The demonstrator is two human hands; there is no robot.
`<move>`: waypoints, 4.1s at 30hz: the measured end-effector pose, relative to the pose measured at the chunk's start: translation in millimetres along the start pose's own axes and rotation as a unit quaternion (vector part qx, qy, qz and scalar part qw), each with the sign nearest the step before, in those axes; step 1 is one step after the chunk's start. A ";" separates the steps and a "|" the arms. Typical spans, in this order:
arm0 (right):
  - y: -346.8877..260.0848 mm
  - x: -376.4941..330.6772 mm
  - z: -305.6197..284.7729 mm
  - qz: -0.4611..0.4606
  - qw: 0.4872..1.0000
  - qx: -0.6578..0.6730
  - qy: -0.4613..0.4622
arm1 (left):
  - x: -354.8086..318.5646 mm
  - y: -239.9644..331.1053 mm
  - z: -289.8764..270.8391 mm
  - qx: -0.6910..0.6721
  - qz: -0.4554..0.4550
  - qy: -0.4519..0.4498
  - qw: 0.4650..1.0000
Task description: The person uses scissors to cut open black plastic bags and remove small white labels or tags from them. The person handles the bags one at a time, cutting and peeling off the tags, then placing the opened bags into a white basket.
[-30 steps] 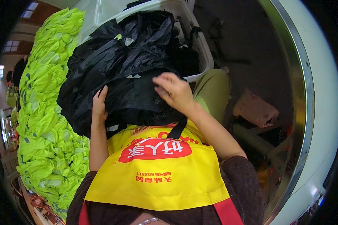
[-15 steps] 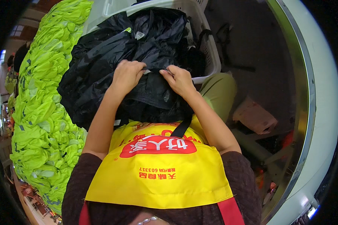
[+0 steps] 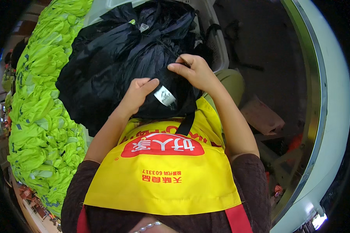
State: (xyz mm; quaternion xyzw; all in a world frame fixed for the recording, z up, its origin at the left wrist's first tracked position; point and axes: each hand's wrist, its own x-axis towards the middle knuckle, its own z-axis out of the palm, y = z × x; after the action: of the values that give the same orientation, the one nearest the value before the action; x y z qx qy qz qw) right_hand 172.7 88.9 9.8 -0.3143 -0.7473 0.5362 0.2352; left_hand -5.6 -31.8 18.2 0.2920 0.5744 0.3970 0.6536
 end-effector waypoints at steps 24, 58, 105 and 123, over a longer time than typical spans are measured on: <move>43.4 21.7 -2.1 0.023 0.993 0.111 -0.013 | 42.9 21.9 13.5 0.208 0.007 -0.072 0.976; 65.2 44.3 30.2 0.091 0.980 0.177 -0.024 | 57.9 0.5 9.0 0.235 0.147 -0.141 0.950; 41.8 -22.8 -51.3 0.137 0.968 0.205 0.039 | 66.3 -19.1 24.7 0.050 0.157 -0.040 0.985; 34.3 -57.8 -26.2 0.047 0.999 -0.014 -0.001 | 63.8 -20.9 12.8 0.153 0.191 -0.082 0.966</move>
State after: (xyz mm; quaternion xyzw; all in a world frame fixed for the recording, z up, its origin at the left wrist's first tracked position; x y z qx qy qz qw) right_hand 238.2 72.1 -15.3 -0.3516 -0.7397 0.5362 0.2044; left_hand 12.4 12.9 -30.2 0.5246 0.5067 0.3964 0.5577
